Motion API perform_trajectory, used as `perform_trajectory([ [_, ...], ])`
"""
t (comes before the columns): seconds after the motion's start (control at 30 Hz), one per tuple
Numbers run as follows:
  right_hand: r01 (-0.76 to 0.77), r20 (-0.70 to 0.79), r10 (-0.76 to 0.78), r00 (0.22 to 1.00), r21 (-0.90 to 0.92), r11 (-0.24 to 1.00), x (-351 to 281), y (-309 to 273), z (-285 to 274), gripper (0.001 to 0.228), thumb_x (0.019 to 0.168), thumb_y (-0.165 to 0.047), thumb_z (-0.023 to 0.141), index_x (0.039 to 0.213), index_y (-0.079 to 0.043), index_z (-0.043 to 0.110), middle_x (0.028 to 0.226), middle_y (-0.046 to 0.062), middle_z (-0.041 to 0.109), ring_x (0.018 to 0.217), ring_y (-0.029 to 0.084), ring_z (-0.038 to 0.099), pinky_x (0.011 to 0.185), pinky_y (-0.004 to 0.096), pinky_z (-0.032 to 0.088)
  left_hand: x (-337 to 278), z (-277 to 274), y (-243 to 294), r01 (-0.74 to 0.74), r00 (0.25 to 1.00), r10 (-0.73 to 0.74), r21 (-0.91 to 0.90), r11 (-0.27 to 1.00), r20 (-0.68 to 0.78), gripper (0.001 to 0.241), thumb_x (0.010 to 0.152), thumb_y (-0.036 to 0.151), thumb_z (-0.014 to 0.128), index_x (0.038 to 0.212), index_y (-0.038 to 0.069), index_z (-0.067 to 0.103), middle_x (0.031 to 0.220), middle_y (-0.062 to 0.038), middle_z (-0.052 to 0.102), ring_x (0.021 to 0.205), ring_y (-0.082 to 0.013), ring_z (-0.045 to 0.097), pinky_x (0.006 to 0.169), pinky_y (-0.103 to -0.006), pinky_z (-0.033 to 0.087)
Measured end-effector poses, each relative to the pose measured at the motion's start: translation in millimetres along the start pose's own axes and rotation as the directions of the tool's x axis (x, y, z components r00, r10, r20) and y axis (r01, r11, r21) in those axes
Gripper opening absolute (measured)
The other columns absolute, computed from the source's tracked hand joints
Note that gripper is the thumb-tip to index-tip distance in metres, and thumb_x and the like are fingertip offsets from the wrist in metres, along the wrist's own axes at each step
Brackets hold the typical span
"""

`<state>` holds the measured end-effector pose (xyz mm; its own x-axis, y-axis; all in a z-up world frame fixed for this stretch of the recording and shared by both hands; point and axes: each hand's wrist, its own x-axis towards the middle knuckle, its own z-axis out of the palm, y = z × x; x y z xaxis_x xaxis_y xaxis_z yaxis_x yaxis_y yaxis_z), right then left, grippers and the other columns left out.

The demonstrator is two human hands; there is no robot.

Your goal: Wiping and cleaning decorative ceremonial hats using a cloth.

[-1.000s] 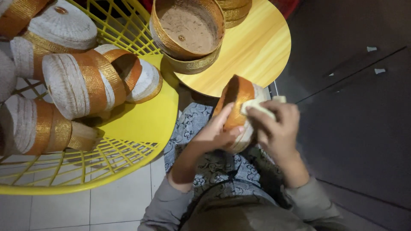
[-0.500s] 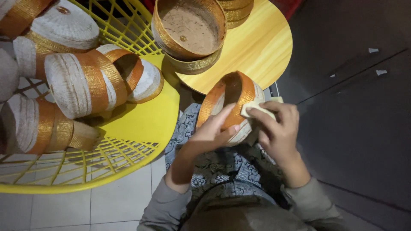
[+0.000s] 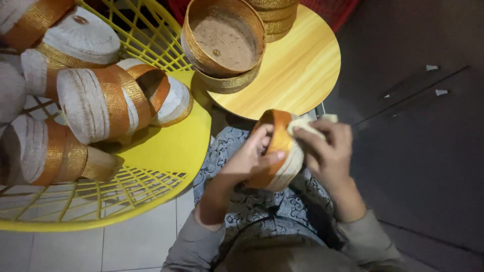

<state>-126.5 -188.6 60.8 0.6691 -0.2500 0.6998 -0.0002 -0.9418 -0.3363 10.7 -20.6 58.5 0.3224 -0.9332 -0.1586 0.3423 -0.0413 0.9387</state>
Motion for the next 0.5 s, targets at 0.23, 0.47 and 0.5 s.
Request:
perform_trajectory([
  [0.23, 0.065, -0.003, -0.065, 0.998, 0.083, 0.994, 34, -12, -2, 0.036, 0.079, -0.009, 0.078, 0.113, -0.021, 0.077, 0.110, 0.008, 0.065, 0.101, 0.030, 0.059, 0.088, 0.042, 0.048, 17, -21, -41, -0.262, 0.960, 0.262, 0.006, 0.965, -0.098, 0.063, 0.101, 0.009, 0.061, 0.156, 0.004, 0.030, 0.133, -0.010, 0.062, 0.118, -0.0143, 0.061, 0.100, -0.0324, 0.052],
  [0.47, 0.106, -0.010, -0.105, 0.994, 0.095, 0.990, 80, -2, 10, 0.043, 0.071, -0.001, 0.075, 0.109, -0.021, 0.076, 0.110, 0.008, 0.065, 0.102, 0.031, 0.060, 0.091, 0.043, 0.050, 34, -39, -13, -0.313, 0.939, 0.300, -0.058, 0.948, -0.169, 0.063, 0.100, 0.005, 0.060, 0.156, 0.003, 0.031, 0.134, -0.011, 0.062, 0.119, -0.0158, 0.061, 0.102, -0.0335, 0.051],
  [0.5, 0.114, -0.025, -0.112, 0.993, 0.070, 0.991, 86, 2, 11, 0.047, 0.069, 0.001, 0.074, 0.110, -0.020, 0.076, 0.111, 0.008, 0.065, 0.104, 0.031, 0.060, 0.093, 0.043, 0.050, 37, -42, -12, -0.326, 0.936, 0.314, -0.057, 0.944, -0.156, 0.063, 0.101, 0.004, 0.059, 0.157, 0.003, 0.031, 0.136, -0.011, 0.061, 0.121, -0.0153, 0.059, 0.104, -0.0331, 0.049],
])
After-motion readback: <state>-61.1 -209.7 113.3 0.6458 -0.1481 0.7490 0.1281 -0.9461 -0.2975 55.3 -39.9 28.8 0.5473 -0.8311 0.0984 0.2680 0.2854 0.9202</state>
